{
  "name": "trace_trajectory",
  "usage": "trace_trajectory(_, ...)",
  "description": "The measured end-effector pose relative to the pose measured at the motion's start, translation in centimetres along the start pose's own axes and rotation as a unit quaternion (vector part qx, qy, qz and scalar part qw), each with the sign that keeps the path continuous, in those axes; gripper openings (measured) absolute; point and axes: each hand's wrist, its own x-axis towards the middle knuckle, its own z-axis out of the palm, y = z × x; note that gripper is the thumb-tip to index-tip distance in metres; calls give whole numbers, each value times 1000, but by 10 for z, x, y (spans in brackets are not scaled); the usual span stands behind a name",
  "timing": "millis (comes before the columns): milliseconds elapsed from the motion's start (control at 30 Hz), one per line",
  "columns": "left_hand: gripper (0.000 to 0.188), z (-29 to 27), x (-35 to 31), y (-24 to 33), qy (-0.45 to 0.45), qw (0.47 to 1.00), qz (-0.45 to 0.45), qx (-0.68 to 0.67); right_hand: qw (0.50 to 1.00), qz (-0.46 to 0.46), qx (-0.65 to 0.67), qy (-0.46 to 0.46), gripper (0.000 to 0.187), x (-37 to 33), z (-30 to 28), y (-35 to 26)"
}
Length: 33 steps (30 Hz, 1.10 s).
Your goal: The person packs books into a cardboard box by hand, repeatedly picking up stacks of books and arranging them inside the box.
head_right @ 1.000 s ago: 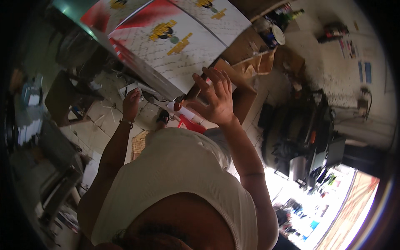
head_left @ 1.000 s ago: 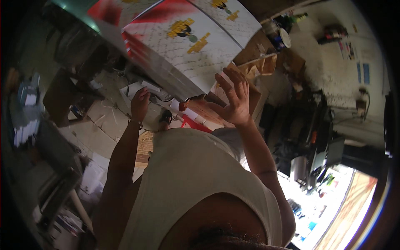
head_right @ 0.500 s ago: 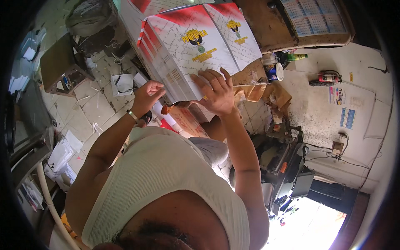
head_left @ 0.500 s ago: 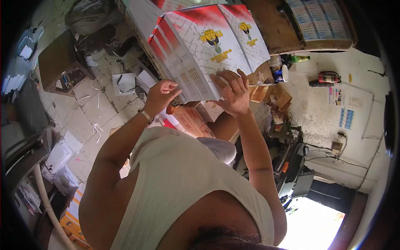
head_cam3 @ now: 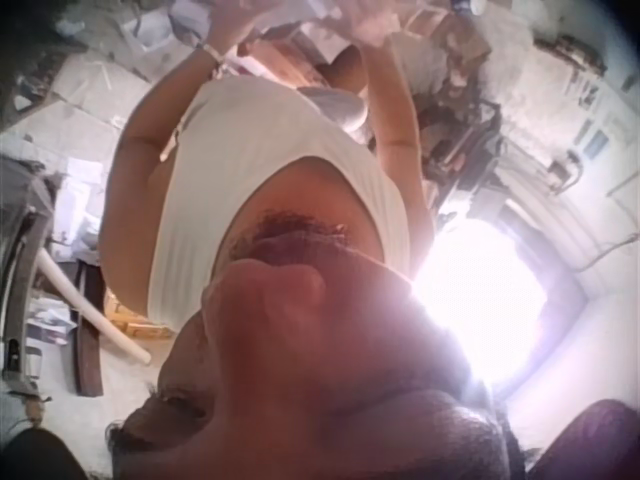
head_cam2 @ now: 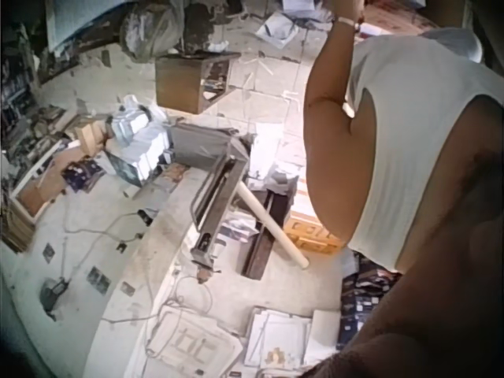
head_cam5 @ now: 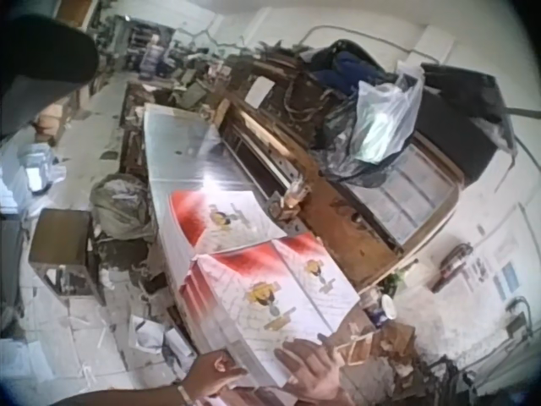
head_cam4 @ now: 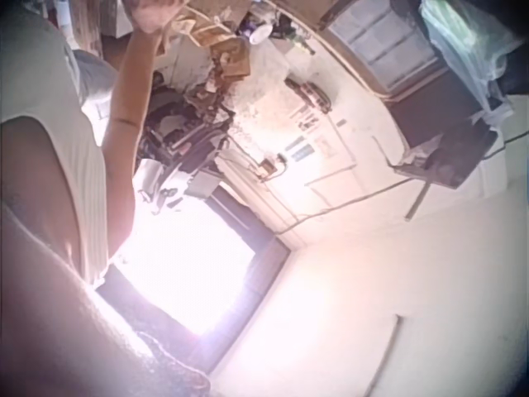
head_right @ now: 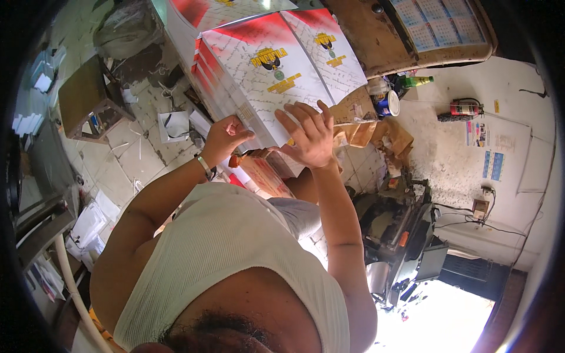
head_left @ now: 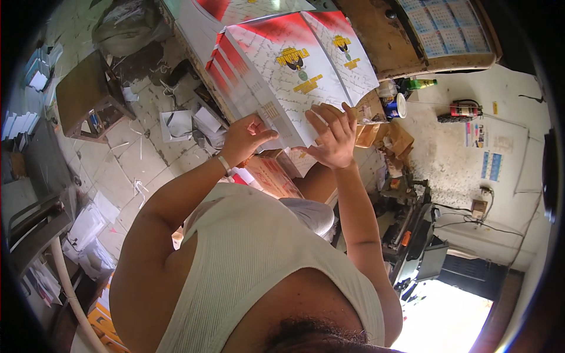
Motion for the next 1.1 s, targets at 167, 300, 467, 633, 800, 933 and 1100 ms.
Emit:
trace_trajectory(167, 52, -13, -5, 21, 62, 962, 91, 251, 999, -6, -6, 39, 74, 0, -4, 4)
trace_trajectory(300, 81, -3, -3, 79, 113, 818, 381, 417, 999, -2, -8, 52, 74, -4, -6, 7)
trace_trajectory(467, 77, 4, 20, 102, 8, 744, 444, 498, 998, 4, -18, 65, 77, -2, -9, 6)
trace_trajectory(633, 57, 4, 47, 100, -69, 670, 522, 524, 997, 41, -4, 68, 86, -12, -5, 3)
trace_trajectory(800, 51, 1, 53, 116, -97, 650, 553, 513, 973, 174, 96, 117, 112, -42, 15, -12)
trace_trajectory(933, 51, 6, 38, 135, -133, 669, 545, 488, 885, 296, 278, 229, 129, -89, 29, -25)
trace_trajectory(1100, 31, 4, 5, 143, -144, 613, 617, 473, 769, 461, 383, 224, 109, -126, 45, -34)
